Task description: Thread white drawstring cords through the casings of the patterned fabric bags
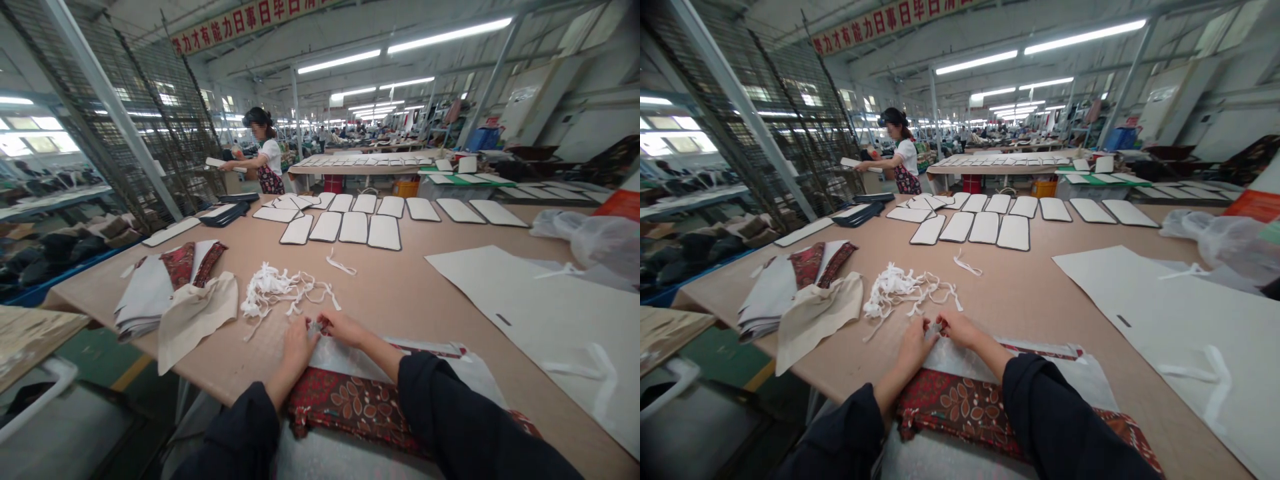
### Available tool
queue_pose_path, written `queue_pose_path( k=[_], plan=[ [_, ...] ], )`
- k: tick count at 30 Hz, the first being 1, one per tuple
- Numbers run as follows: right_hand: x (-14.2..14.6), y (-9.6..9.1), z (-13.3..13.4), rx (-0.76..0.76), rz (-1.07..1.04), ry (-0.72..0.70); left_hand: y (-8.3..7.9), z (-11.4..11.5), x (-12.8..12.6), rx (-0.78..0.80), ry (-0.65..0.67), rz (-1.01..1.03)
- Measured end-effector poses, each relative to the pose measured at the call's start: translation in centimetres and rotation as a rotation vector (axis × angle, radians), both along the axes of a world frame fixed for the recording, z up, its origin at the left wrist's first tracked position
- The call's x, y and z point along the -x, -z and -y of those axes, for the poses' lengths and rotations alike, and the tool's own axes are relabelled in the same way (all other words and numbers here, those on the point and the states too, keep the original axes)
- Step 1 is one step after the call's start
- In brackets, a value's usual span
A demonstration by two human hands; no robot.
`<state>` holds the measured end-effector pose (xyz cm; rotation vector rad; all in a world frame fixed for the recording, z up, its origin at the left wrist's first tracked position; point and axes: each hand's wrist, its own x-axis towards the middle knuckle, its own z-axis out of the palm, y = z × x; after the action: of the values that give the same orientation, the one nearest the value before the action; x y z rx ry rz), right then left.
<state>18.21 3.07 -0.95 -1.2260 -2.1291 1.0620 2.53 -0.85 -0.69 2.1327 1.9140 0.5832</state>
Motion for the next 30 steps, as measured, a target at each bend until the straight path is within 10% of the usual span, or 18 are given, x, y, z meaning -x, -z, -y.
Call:
queue_pose_path(
  k=[12, 30],
  plan=[
    [0.8, -1.3, -1.6, -0.065, 0.303, -0.148, -0.1, 1.1, -0.1, -0.09, 0.338, -0.417],
    [2.1, -2.2, -3.5, -0.072, 0.56, -0.168, -1.0, 1.2, -0.6, -0.027, 0.38, -0.436]
  ],
)
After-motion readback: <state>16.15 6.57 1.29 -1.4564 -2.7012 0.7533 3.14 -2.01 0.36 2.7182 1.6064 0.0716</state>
